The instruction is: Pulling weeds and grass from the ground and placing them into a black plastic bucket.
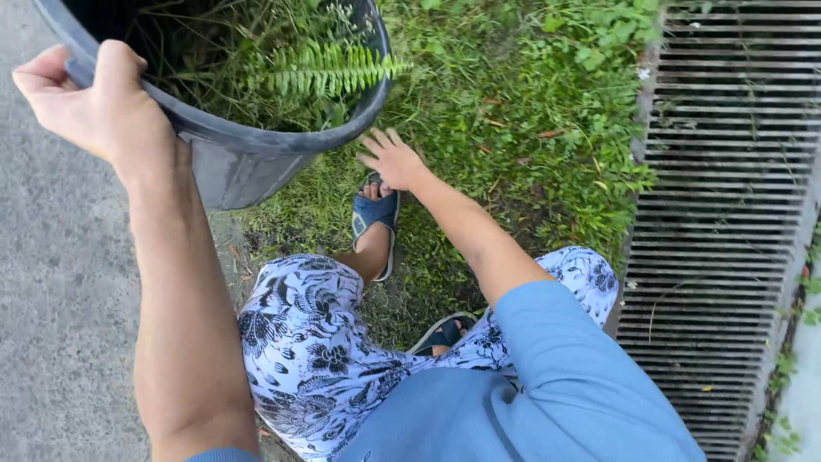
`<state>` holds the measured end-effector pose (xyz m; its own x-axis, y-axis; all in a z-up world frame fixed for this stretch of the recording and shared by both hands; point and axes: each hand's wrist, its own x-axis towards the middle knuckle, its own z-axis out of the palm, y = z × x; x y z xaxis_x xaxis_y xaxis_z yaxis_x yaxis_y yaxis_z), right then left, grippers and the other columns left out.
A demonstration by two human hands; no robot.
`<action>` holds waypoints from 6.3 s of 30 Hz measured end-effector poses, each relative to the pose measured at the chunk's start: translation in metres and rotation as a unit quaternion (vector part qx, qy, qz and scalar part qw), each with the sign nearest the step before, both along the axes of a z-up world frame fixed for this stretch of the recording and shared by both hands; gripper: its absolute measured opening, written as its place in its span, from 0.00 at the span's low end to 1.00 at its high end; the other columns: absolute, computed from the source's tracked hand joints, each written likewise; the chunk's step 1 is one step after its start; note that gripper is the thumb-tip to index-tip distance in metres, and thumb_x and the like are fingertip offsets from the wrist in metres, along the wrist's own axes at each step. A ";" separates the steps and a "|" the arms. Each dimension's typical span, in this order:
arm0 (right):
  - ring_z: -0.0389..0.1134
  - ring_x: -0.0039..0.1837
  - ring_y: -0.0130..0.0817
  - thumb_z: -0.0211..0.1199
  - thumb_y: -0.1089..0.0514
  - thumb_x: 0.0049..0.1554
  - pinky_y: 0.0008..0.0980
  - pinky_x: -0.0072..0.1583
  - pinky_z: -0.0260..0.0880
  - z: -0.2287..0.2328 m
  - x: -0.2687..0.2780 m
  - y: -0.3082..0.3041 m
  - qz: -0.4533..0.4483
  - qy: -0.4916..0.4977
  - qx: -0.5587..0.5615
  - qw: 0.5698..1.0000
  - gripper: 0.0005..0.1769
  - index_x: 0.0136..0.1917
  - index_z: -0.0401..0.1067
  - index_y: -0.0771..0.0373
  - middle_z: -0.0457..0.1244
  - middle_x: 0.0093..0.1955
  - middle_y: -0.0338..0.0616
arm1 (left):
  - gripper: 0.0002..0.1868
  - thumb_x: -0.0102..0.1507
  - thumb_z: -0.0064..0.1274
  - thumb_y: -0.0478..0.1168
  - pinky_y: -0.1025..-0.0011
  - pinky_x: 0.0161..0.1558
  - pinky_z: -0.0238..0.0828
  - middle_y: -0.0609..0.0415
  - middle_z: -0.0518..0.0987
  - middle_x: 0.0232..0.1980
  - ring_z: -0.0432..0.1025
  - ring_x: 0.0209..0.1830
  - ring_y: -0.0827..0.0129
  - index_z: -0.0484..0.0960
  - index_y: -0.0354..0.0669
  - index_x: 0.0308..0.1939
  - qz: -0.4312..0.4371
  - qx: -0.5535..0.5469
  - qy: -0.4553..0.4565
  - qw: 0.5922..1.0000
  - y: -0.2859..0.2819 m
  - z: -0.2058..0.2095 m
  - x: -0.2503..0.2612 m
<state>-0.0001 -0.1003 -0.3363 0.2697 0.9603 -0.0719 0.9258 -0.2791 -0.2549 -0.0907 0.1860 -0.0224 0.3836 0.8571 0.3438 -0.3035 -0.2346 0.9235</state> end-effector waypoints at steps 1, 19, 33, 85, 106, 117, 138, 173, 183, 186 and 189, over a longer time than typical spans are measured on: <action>0.49 0.81 0.55 0.69 0.54 0.52 0.59 0.77 0.44 -0.022 0.000 0.007 -0.024 -0.045 0.018 0.999 0.38 0.75 0.65 0.49 0.52 0.78 0.50 | 0.19 0.56 0.60 0.22 0.69 0.39 0.71 0.51 0.70 0.40 0.69 0.33 0.70 0.65 0.37 0.41 0.007 -0.005 0.017 1.000 0.000 0.000 -0.003; 0.55 0.76 0.57 0.72 0.32 0.37 0.59 0.71 0.46 0.028 0.119 -0.018 -0.167 -0.191 -0.107 0.961 0.60 0.76 0.56 0.54 0.42 0.82 0.56 | 0.18 0.57 0.56 0.22 0.74 0.47 0.63 0.55 0.65 0.45 0.59 0.41 0.75 0.65 0.35 0.45 -0.021 0.111 0.135 0.984 0.012 -0.038 0.002; 0.69 0.48 0.44 0.57 0.52 0.64 0.42 0.53 0.69 -0.059 0.149 -0.074 -0.385 0.383 0.031 0.839 0.14 0.52 0.74 0.66 0.68 0.45 0.49 | 0.20 0.60 0.62 0.23 0.73 0.45 0.71 0.54 0.72 0.45 0.68 0.40 0.75 0.67 0.37 0.47 -0.104 -0.012 0.129 0.986 0.005 -0.059 0.056; 0.65 0.62 0.55 0.70 0.44 0.57 0.49 0.63 0.65 0.185 0.089 -0.002 -0.199 0.157 0.243 0.936 0.23 0.51 0.78 0.68 0.63 0.59 0.64 | 0.25 0.51 0.67 0.41 0.68 0.46 0.72 0.49 0.76 0.39 0.70 0.39 0.65 0.70 0.35 0.42 -0.128 0.163 0.283 0.936 -0.101 -0.043 0.099; 0.70 0.61 0.47 0.66 0.44 0.59 0.47 0.65 0.70 0.016 0.124 -0.264 -0.534 0.204 -0.091 0.816 0.24 0.63 0.75 0.60 0.69 0.63 0.53 | 0.21 0.53 0.57 0.25 0.74 0.47 0.71 0.56 0.72 0.45 0.67 0.41 0.77 0.69 0.37 0.48 -0.157 0.079 0.207 0.962 -0.001 -0.072 0.090; 0.65 0.64 0.54 0.70 0.52 0.56 0.51 0.62 0.67 -0.044 0.147 -0.144 -0.467 0.128 0.066 0.872 0.33 0.70 0.65 0.62 0.60 0.70 0.55 | 0.20 0.59 0.61 0.24 0.74 0.46 0.74 0.52 0.76 0.45 0.72 0.41 0.75 0.67 0.35 0.49 -0.202 -0.004 0.153 0.967 -0.015 -0.056 0.088; 0.69 0.55 0.51 0.57 0.55 0.60 0.49 0.57 0.70 -0.088 0.189 -0.158 -0.495 0.012 -0.171 0.852 0.14 0.55 0.74 0.64 0.67 0.54 0.56 | 0.21 0.60 0.61 0.25 0.76 0.42 0.71 0.54 0.76 0.44 0.70 0.38 0.78 0.66 0.36 0.49 -0.187 -0.015 0.185 0.965 -0.021 -0.040 0.068; 0.67 0.60 0.56 0.66 0.52 0.51 0.63 0.63 0.54 -0.018 0.170 -0.257 -0.486 -0.032 -0.130 0.864 0.30 0.65 0.70 0.63 0.67 0.59 0.56 | 0.22 0.56 0.63 0.28 0.76 0.45 0.66 0.57 0.70 0.45 0.64 0.43 0.78 0.65 0.35 0.46 -0.218 0.080 0.251 0.940 -0.035 -0.056 0.094; 0.67 0.58 0.60 0.72 0.47 0.50 0.58 0.56 0.65 -0.033 0.191 -0.248 -0.600 0.006 -0.093 0.795 0.33 0.64 0.66 0.60 0.62 0.60 0.59 | 0.20 0.59 0.61 0.24 0.76 0.43 0.70 0.56 0.74 0.43 0.69 0.37 0.80 0.65 0.34 0.48 -0.224 0.048 0.221 0.948 -0.028 -0.049 0.088; 0.68 0.59 0.59 0.69 0.47 0.56 0.55 0.57 0.68 -0.062 0.199 -0.262 -0.613 0.057 -0.121 0.779 0.26 0.64 0.67 0.57 0.63 0.60 0.56 | 0.20 0.59 0.61 0.24 0.76 0.45 0.71 0.55 0.75 0.43 0.70 0.38 0.80 0.66 0.34 0.48 -0.221 0.058 0.234 0.945 -0.027 -0.047 0.085; 0.70 0.60 0.55 0.64 0.45 0.63 0.52 0.59 0.68 -0.064 0.205 -0.263 -0.616 0.049 -0.165 0.769 0.19 0.60 0.69 0.57 0.66 0.58 0.52 | 0.20 0.59 0.59 0.23 0.77 0.45 0.71 0.54 0.75 0.45 0.69 0.39 0.80 0.66 0.34 0.49 -0.222 0.072 0.229 0.945 -0.017 -0.058 0.086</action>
<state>0.2048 -0.3636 -0.3999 0.9375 -0.0940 -0.3350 -0.1120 -0.9931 -0.0348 -0.0052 0.1690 -0.0807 0.8313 0.5337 0.1553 0.0216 -0.3102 0.9504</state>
